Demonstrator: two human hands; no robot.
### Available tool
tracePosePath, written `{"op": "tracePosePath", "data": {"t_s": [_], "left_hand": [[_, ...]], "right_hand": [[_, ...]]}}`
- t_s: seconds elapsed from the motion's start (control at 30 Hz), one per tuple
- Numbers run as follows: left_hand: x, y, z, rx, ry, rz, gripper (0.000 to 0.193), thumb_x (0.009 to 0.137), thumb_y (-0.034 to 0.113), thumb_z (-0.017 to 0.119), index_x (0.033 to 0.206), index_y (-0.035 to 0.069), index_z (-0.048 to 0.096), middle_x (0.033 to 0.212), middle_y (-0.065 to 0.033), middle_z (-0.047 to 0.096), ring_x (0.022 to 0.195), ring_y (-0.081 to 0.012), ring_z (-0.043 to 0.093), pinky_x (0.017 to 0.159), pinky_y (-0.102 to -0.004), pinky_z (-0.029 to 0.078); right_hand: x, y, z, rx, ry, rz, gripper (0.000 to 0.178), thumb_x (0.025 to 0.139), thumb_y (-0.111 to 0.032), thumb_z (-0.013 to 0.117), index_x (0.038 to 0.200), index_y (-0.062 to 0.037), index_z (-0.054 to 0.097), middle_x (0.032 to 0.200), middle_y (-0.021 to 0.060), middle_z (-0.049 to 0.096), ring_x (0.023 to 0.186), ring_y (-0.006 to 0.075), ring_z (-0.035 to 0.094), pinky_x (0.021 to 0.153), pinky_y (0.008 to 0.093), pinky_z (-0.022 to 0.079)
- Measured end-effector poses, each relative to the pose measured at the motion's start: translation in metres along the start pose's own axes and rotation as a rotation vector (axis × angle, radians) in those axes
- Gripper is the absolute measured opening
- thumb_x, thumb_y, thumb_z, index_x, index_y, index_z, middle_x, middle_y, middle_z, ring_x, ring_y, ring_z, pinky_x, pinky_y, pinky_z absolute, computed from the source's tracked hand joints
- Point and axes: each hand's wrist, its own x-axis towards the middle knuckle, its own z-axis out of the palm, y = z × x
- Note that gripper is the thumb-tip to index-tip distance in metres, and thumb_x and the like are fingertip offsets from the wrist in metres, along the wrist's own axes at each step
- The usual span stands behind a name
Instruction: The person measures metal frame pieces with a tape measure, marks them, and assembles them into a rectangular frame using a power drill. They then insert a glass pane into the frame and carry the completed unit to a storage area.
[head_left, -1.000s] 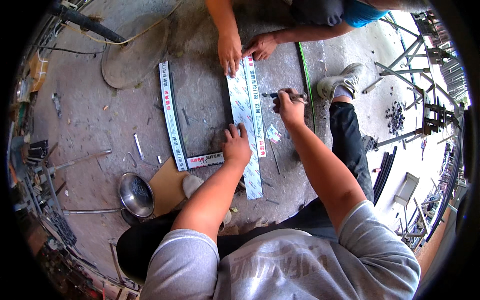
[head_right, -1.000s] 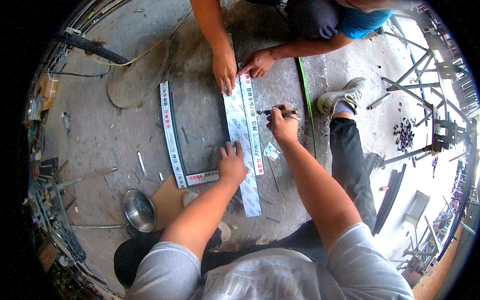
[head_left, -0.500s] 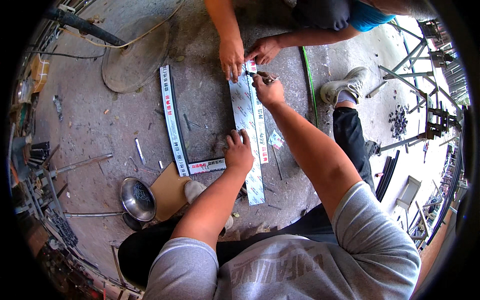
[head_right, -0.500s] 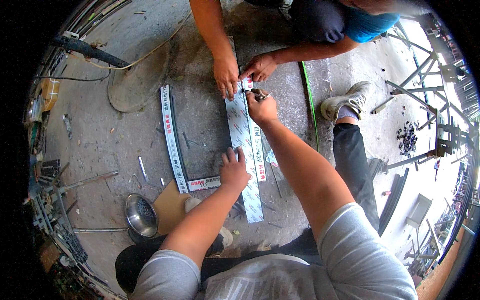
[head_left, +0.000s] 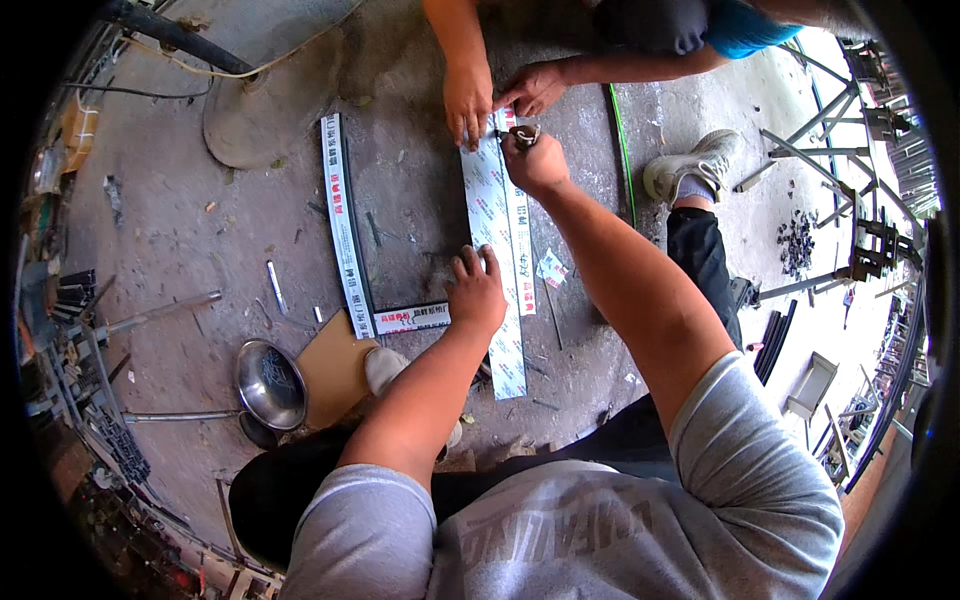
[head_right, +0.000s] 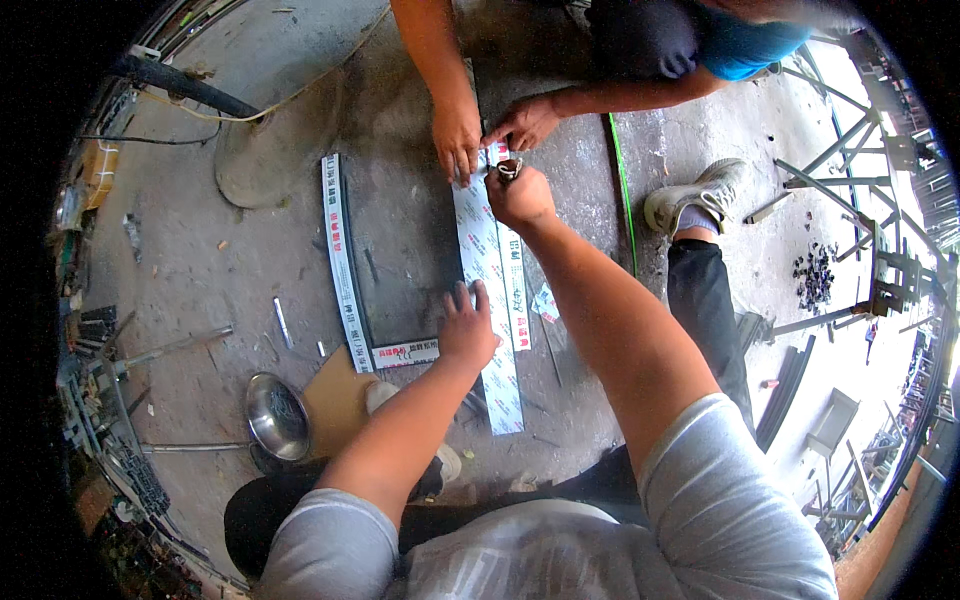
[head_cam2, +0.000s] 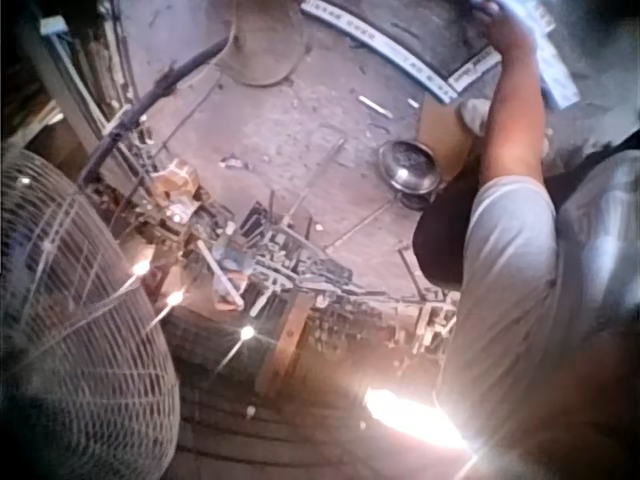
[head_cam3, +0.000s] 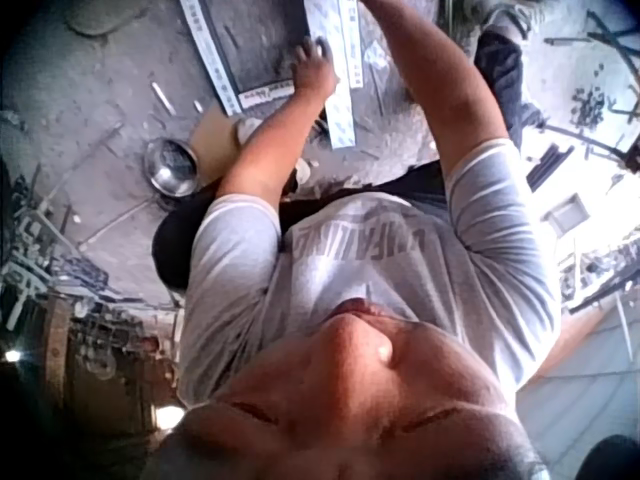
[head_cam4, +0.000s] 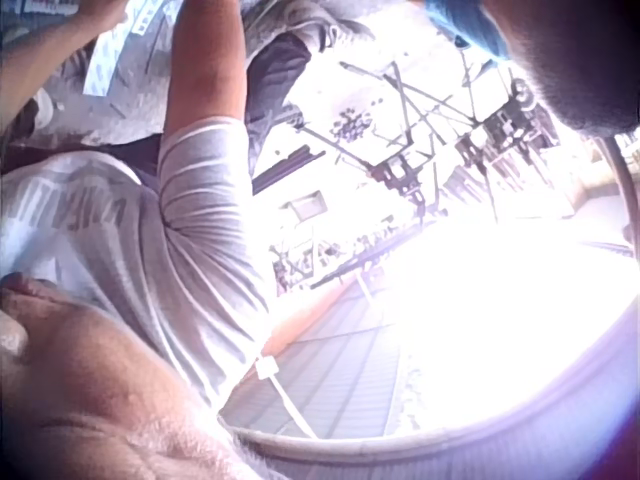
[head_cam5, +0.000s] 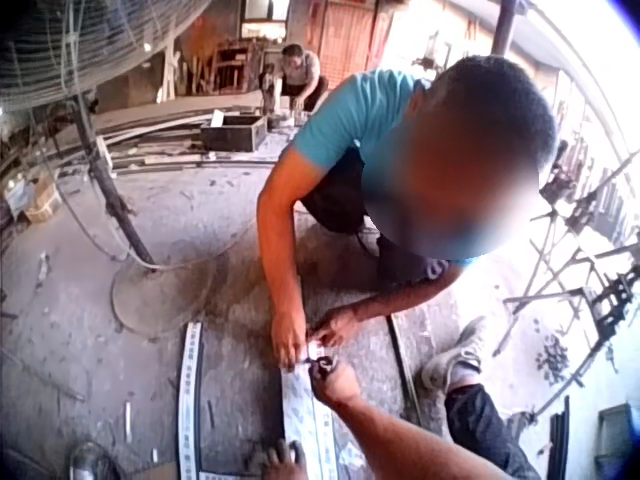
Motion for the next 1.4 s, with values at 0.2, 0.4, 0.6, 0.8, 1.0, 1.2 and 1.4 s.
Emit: {"op": "tracePosePath", "data": {"t_s": [0.2,0.4,0.6,0.8,1.0,1.2,1.4], "left_hand": [[-0.001,0.002,-0.004,-0.004,-0.047,-0.015,0.105,0.076,0.038,0.089,0.158,0.005,0.031,0.159,-0.0242,0.033,0.141,-0.0451,0.039,0.100,-0.0536,0.055],[0.000,0.002,-0.001,-0.075,-0.031,-0.026,0.111,0.072,0.033,0.093,0.159,0.004,0.030,0.161,-0.0257,0.030,0.144,-0.0489,0.037,0.103,-0.0512,0.055],[-0.004,0.006,-0.020,-0.083,-0.059,-0.046,0.111,0.071,0.033,0.093,0.159,0.007,0.029,0.160,-0.0221,0.033,0.146,-0.0455,0.036,0.105,-0.0533,0.053],[-0.012,0.003,-0.010,-0.119,0.029,-0.025,0.102,0.075,0.031,0.090,0.156,0.006,0.034,0.154,-0.0221,0.039,0.141,-0.0445,0.042,0.109,-0.0531,0.048],[-0.020,-0.019,0.008,-0.263,0.210,-0.016,0.044,0.082,0.028,0.079,0.112,0.003,0.058,0.116,-0.0232,0.062,0.114,-0.0434,0.058,0.096,-0.0520,0.049],[-0.011,-0.076,0.008,-0.276,0.341,-0.149,0.037,0.086,0.029,0.076,0.108,0.003,0.062,0.110,-0.0234,0.065,0.106,-0.0439,0.062,0.093,-0.0527,0.051],[-0.011,-0.116,0.000,-0.249,0.322,-0.345,0.046,0.085,0.034,0.075,0.118,0.004,0.063,0.126,-0.0232,0.063,0.121,-0.0426,0.057,0.105,-0.0511,0.045]], "right_hand": [[-0.110,0.027,0.005,0.102,-0.046,0.055,0.027,0.092,-0.029,0.069,0.101,-0.0037,0.074,0.090,0.0258,0.073,0.088,0.0438,0.073,0.075,0.0479,0.059],[-0.259,0.063,0.011,0.176,0.015,0.011,0.024,0.093,-0.018,0.069,0.108,-0.0009,0.073,0.097,0.0275,0.073,0.090,0.0446,0.073,0.079,0.0463,0.059],[-0.260,0.075,-0.014,0.286,0.141,-0.004,0.013,0.092,-0.010,0.066,0.098,-0.0003,0.071,0.095,0.0211,0.072,0.089,0.0317,0.071,0.082,0.0393,0.055],[-0.217,0.137,-0.027,0.342,0.144,0.386,0.019,0.094,-0.015,0.056,0.102,-0.0018,0.066,0.093,0.0184,0.071,0.087,0.0307,0.070,0.082,0.0394,0.053],[-0.197,0.166,0.011,0.253,-0.009,0.596,0.031,0.096,-0.034,0.065,0.102,-0.0043,0.073,0.098,0.0174,0.076,0.094,0.0317,0.073,0.083,0.0415,0.054],[-0.186,0.183,0.051,0.468,-0.112,0.711,0.030,0.097,-0.033,0.070,0.101,-0.0026,0.072,0.089,0.0104,0.074,0.082,0.0247,0.069,0.078,0.0383,0.053],[-0.186,0.187,0.047,0.740,-0.097,0.787,0.028,0.095,-0.028,0.075,0.097,-0.0012,0.068,0.082,0.0064,0.068,0.067,0.0194,0.061,0.061,0.0368,0.047]]}}
